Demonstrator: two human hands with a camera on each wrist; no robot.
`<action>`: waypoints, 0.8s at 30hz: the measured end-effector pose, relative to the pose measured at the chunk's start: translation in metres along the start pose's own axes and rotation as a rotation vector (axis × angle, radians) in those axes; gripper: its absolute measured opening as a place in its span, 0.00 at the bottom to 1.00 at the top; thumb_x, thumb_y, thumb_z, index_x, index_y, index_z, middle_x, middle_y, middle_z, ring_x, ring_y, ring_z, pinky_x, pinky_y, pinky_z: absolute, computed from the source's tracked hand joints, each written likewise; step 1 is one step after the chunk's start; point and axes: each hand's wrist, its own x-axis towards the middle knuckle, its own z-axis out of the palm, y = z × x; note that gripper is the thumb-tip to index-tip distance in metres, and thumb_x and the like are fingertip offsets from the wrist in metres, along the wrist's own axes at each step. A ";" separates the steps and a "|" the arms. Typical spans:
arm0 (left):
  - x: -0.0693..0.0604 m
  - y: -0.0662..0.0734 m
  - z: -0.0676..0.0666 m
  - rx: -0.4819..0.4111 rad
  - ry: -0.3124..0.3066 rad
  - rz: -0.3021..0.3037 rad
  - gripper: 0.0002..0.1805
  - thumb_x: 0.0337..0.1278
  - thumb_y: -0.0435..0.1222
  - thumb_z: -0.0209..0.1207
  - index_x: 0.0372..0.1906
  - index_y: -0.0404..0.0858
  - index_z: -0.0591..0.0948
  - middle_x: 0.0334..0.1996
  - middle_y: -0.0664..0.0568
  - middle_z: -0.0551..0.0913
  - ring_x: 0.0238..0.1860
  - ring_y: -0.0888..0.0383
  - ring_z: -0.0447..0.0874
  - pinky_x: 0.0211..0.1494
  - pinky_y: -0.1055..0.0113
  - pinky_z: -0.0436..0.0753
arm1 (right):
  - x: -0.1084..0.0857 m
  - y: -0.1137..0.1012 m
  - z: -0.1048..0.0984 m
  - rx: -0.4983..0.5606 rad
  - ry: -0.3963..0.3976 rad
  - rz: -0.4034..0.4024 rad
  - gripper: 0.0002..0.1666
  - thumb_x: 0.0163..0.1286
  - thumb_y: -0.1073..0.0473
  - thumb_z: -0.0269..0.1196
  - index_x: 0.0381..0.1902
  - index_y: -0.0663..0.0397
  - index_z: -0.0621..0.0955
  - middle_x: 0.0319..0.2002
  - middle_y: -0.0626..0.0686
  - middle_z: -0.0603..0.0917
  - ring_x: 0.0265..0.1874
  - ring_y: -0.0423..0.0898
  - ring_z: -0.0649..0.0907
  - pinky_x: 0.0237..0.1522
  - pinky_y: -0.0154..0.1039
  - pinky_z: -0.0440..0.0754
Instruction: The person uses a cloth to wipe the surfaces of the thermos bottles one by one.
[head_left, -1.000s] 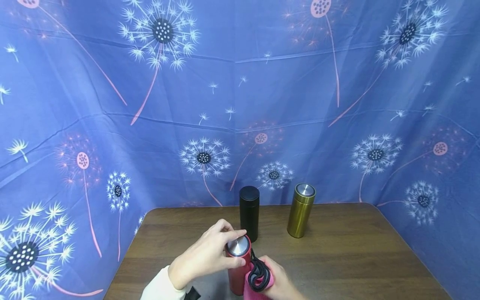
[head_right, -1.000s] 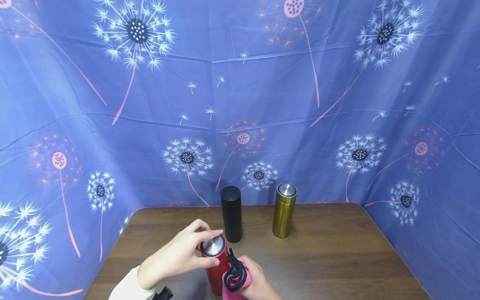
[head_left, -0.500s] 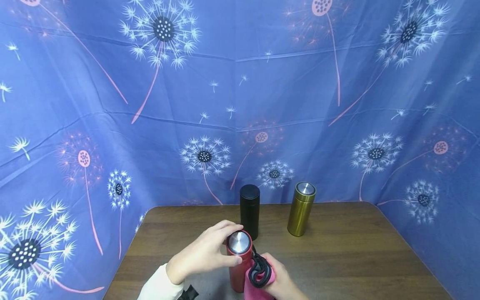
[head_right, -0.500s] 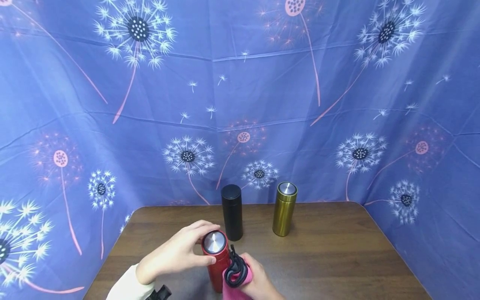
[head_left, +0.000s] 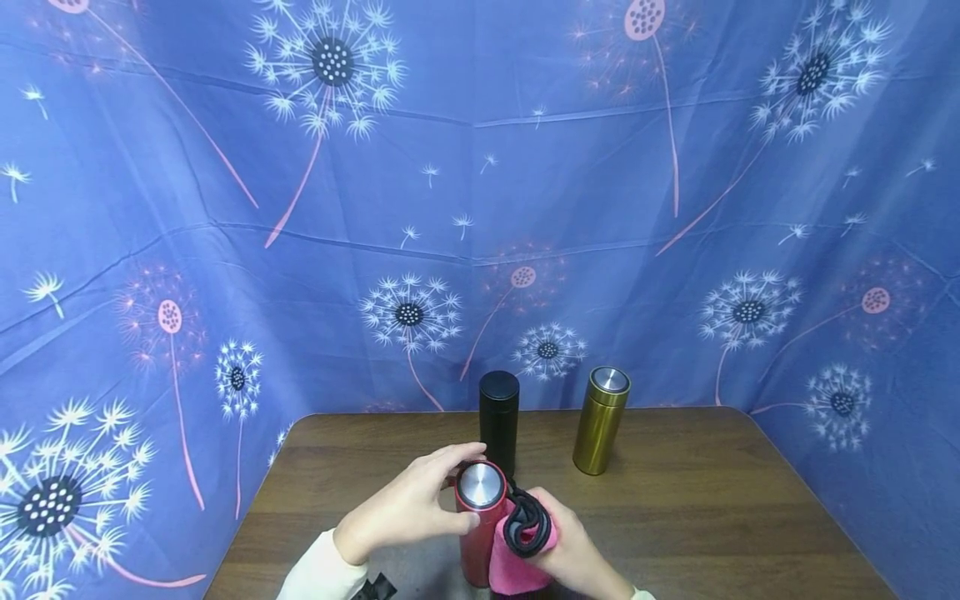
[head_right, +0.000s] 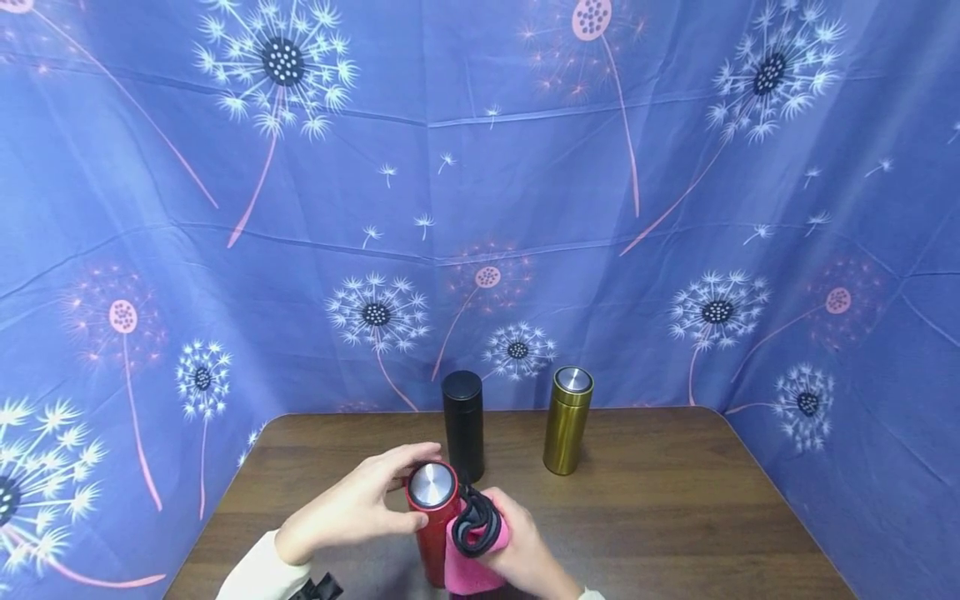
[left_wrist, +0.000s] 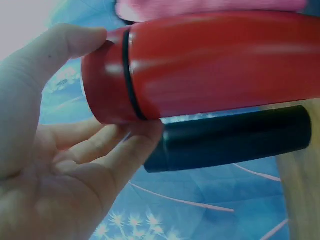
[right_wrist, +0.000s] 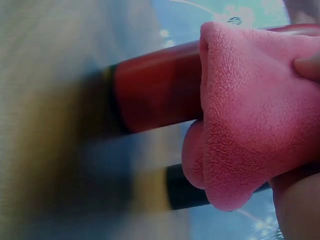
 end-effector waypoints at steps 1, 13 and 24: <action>-0.001 -0.003 0.002 -0.021 -0.001 -0.008 0.40 0.51 0.38 0.72 0.70 0.38 0.69 0.61 0.53 0.76 0.56 0.61 0.78 0.60 0.64 0.78 | 0.003 -0.003 -0.002 0.004 -0.001 0.001 0.27 0.56 0.65 0.76 0.52 0.47 0.78 0.43 0.46 0.85 0.42 0.44 0.84 0.46 0.39 0.82; -0.006 -0.030 0.021 -0.230 0.016 -0.074 0.36 0.52 0.46 0.73 0.67 0.48 0.73 0.57 0.59 0.80 0.55 0.59 0.81 0.57 0.63 0.80 | 0.044 -0.047 -0.032 -0.199 -0.026 -0.178 0.27 0.53 0.61 0.78 0.50 0.45 0.80 0.42 0.43 0.83 0.41 0.41 0.83 0.44 0.38 0.81; -0.011 -0.036 0.025 -0.294 0.031 -0.069 0.35 0.52 0.43 0.73 0.66 0.44 0.74 0.59 0.56 0.80 0.58 0.57 0.79 0.58 0.63 0.79 | 0.072 -0.089 -0.037 -0.512 -0.233 -0.477 0.27 0.52 0.54 0.77 0.50 0.43 0.80 0.47 0.40 0.76 0.46 0.38 0.77 0.48 0.30 0.78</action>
